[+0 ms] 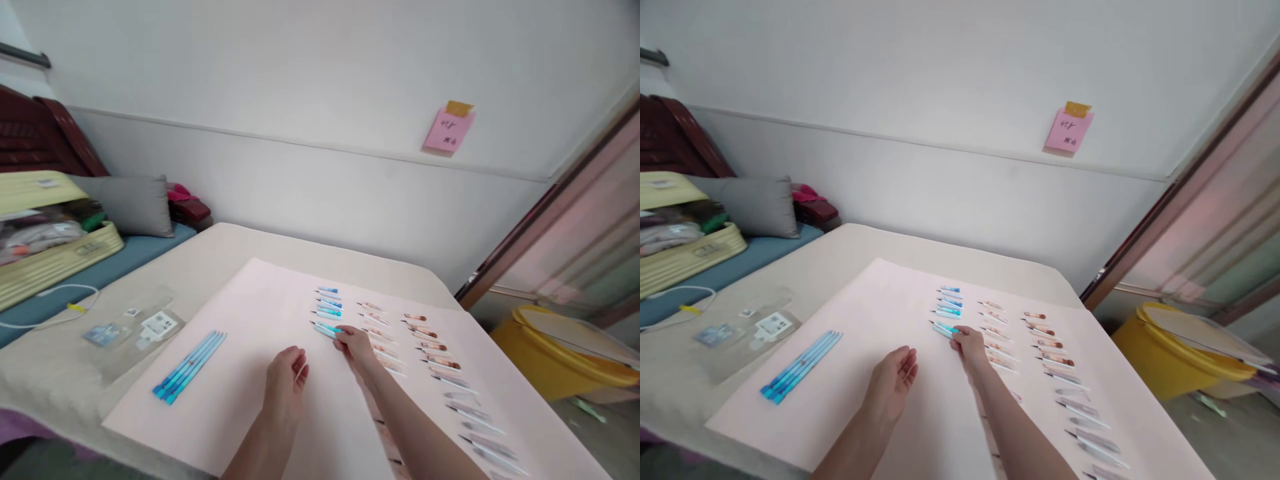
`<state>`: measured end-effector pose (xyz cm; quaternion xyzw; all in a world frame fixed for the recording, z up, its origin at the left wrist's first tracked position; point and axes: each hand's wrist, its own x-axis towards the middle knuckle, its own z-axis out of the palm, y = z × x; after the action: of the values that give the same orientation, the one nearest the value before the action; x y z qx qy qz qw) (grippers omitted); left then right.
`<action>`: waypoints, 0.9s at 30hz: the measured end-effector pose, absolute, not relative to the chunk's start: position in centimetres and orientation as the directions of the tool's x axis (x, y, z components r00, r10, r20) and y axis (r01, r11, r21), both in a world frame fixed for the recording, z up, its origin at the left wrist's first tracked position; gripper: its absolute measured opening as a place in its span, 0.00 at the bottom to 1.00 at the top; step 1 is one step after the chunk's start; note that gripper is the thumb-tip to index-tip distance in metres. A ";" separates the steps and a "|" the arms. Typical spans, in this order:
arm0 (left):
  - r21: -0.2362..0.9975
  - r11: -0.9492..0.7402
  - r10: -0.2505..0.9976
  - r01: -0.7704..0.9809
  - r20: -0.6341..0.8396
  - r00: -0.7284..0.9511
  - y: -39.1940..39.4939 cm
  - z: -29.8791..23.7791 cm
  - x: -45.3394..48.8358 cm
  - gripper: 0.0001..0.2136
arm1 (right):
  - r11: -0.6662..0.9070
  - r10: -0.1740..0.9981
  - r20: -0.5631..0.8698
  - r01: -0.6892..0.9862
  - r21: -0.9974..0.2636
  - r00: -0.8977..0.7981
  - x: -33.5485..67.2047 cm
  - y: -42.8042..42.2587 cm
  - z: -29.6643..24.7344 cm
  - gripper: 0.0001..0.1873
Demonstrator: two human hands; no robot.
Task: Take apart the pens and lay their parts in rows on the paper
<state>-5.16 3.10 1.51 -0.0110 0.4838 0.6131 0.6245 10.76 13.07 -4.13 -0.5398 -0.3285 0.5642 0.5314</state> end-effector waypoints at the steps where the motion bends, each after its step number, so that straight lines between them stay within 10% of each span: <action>1: 0.571 0.244 0.755 -0.784 -0.620 -0.217 3.3 1.6 -5.3 0.06 | -0.223 0.957 -0.257 -0.226 -0.948 0.133 10.8 13.6 -4.2 0.18; 16: 0.502 0.183 0.760 -0.845 -0.618 -0.203 4.4 1.9 -6.9 0.07 | -0.137 0.965 -0.102 0.132 -0.982 0.243 10.3 10.4 -3.0 0.25; 20: 0.536 0.129 0.763 -0.834 -0.591 -0.262 4.9 1.7 -7.9 0.07 | 0.211 0.972 0.230 0.614 -0.760 -0.049 9.8 3.1 -5.3 0.15; 27: 0.726 0.098 0.750 -0.681 -0.504 -0.428 5.3 1.3 -9.9 0.06 | 0.436 0.881 0.356 0.829 -0.349 -0.313 8.7 -2.0 -7.3 0.19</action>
<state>-9.92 5.33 1.34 0.0337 0.5141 0.6706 0.5337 8.70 -1.99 -7.33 -0.5286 -0.8088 0.0505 0.2529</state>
